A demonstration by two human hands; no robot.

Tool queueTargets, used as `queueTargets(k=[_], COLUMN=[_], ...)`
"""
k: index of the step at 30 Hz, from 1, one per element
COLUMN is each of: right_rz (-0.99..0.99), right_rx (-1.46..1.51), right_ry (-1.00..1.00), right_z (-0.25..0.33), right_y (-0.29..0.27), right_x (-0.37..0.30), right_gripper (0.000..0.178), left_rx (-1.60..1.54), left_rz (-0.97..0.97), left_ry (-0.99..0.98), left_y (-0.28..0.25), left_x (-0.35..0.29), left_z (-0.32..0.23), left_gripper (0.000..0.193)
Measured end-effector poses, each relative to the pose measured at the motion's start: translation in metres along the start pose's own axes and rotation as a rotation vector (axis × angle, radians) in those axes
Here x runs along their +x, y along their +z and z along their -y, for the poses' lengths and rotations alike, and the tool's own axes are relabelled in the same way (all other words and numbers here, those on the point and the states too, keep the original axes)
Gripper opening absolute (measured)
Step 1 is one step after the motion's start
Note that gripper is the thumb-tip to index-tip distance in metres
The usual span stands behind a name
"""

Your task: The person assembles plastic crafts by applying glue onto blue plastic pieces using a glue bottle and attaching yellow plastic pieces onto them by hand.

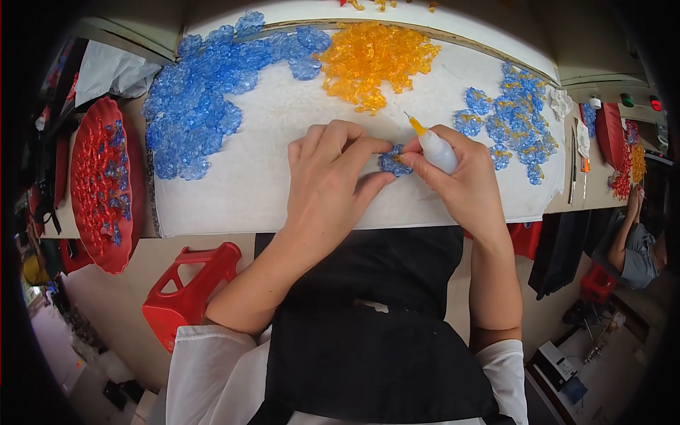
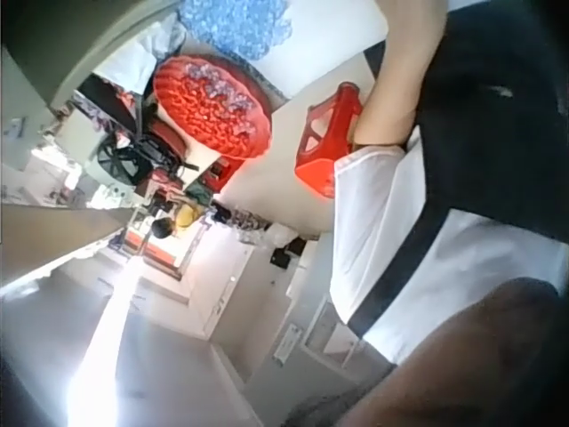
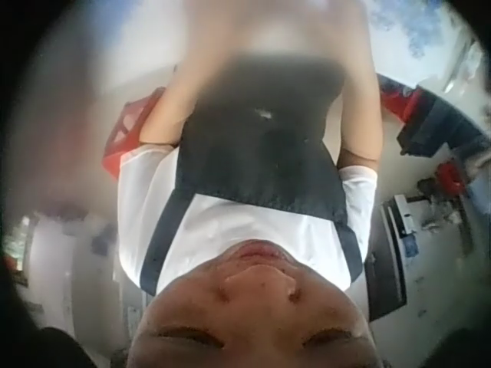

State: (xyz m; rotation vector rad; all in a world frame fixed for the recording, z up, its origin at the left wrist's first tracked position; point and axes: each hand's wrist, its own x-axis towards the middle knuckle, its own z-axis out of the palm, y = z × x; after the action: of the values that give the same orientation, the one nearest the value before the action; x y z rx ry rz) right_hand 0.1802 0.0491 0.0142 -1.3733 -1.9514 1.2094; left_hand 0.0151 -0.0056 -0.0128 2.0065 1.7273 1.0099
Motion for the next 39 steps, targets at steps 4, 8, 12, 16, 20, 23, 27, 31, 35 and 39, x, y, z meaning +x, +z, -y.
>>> queueTargets(k=[4, 8, 12, 16, 20, 23, 27, 31, 35, 39], right_rz=[0.020, 0.023, 0.024, 0.024, 0.035, 0.038, 0.063, -0.019, -0.007, -0.004], right_rx=[-0.076, -0.096, -0.112, -0.143, -0.163, -0.259, -0.293, -0.394, -0.339, -0.344], right_ry=[0.040, 0.035, 0.039, 0.022, -0.008, -0.049, -0.074, -0.251, -0.219, -0.235], right_z=[0.005, 0.005, 0.006, 0.005, 0.008, 0.011, 0.011, 0.012, 0.012, 0.010], right_y=[0.000, 0.001, 0.002, 0.004, 0.003, 0.003, 0.001, 0.006, 0.006, 0.007], right_x=[0.003, 0.004, 0.004, 0.004, 0.004, 0.006, 0.006, 0.003, 0.004, 0.004], right_gripper=[0.011, 0.012, 0.011, 0.011, 0.012, 0.013, 0.014, 0.015, 0.018, 0.018], left_rx=[-0.007, -0.012, -0.013, -0.018, -0.003, 0.001, -0.002, -0.009, 0.002, 0.013], left_rz=[-0.005, 0.017, 0.013, 0.009, -0.021, -0.027, -0.036, -0.047, -0.057, -0.055], left_ry=[0.001, -0.036, -0.029, -0.026, 0.030, 0.030, 0.031, 0.037, 0.039, 0.035], left_y=[0.001, 0.000, 0.001, 0.002, 0.004, 0.004, 0.005, 0.005, 0.005, 0.006], left_x=[0.000, -0.001, -0.001, -0.002, -0.002, -0.002, -0.002, -0.002, -0.002, -0.002], left_z=[0.000, -0.001, 0.000, 0.002, 0.003, 0.005, 0.004, 0.003, 0.002, 0.003], left_gripper=[0.032, 0.030, 0.030, 0.030, 0.032, 0.032, 0.031, 0.031, 0.030, 0.029])
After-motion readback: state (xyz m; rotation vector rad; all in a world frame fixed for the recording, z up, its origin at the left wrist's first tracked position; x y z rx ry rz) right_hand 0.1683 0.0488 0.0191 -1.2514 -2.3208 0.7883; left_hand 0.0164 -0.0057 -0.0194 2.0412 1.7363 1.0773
